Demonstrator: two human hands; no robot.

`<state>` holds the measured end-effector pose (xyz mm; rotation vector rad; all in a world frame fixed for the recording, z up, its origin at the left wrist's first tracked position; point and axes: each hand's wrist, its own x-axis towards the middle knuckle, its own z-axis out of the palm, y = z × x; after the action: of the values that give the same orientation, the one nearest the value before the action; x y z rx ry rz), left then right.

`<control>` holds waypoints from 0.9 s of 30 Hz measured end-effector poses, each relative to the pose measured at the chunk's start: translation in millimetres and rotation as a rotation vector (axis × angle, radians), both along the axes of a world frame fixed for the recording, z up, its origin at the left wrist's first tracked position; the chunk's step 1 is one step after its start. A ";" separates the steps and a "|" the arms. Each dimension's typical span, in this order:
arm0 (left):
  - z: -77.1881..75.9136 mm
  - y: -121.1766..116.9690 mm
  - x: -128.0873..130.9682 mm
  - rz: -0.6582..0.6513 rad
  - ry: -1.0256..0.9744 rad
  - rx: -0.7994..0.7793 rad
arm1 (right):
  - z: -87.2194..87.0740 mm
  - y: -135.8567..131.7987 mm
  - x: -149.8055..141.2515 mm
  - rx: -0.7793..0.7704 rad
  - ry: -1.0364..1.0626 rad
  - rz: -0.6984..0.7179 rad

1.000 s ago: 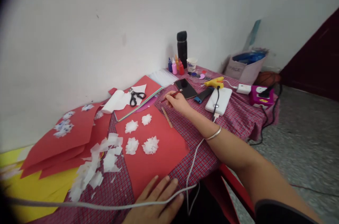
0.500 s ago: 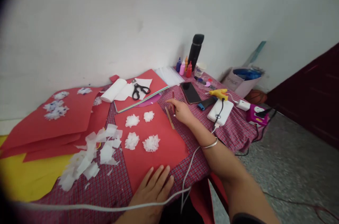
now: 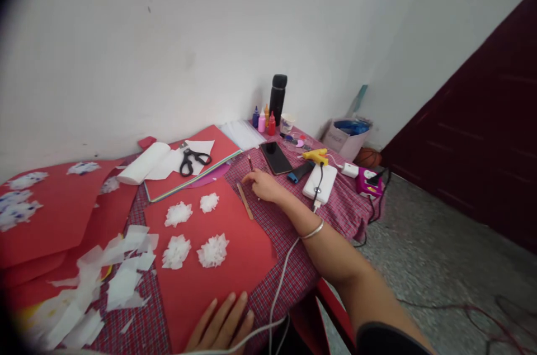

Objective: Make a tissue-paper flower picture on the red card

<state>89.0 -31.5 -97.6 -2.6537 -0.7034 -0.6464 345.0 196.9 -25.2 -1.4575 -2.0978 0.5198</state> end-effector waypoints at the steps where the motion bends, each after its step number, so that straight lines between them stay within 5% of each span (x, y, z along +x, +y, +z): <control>1: 2.7 1.2 -1.7 -0.030 0.024 0.008 | -0.8 0.1 -0.3 0.015 -0.007 -0.029; 9: 27.5 -8.7 3.3 -0.098 0.168 -0.128 | -14.4 4.0 -3.7 0.241 -0.045 -0.265; 19: 87.9 -8.6 -8.9 -0.168 0.279 -0.379 | -17.8 10.2 -12.1 0.213 -0.195 -0.199; 22: 88.5 -2.2 -18.4 -0.147 0.247 -0.488 | -8.1 14.1 -9.6 0.182 -0.260 -0.195; 27: 62.4 5.0 -21.2 -0.193 0.207 -0.616 | 14.4 26.4 -13.7 0.176 -0.406 -0.220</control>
<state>67.8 -26.5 -35.2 -3.3217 -0.6722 -0.2045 331.3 223.4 -10.9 -1.7721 -2.1723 -0.0512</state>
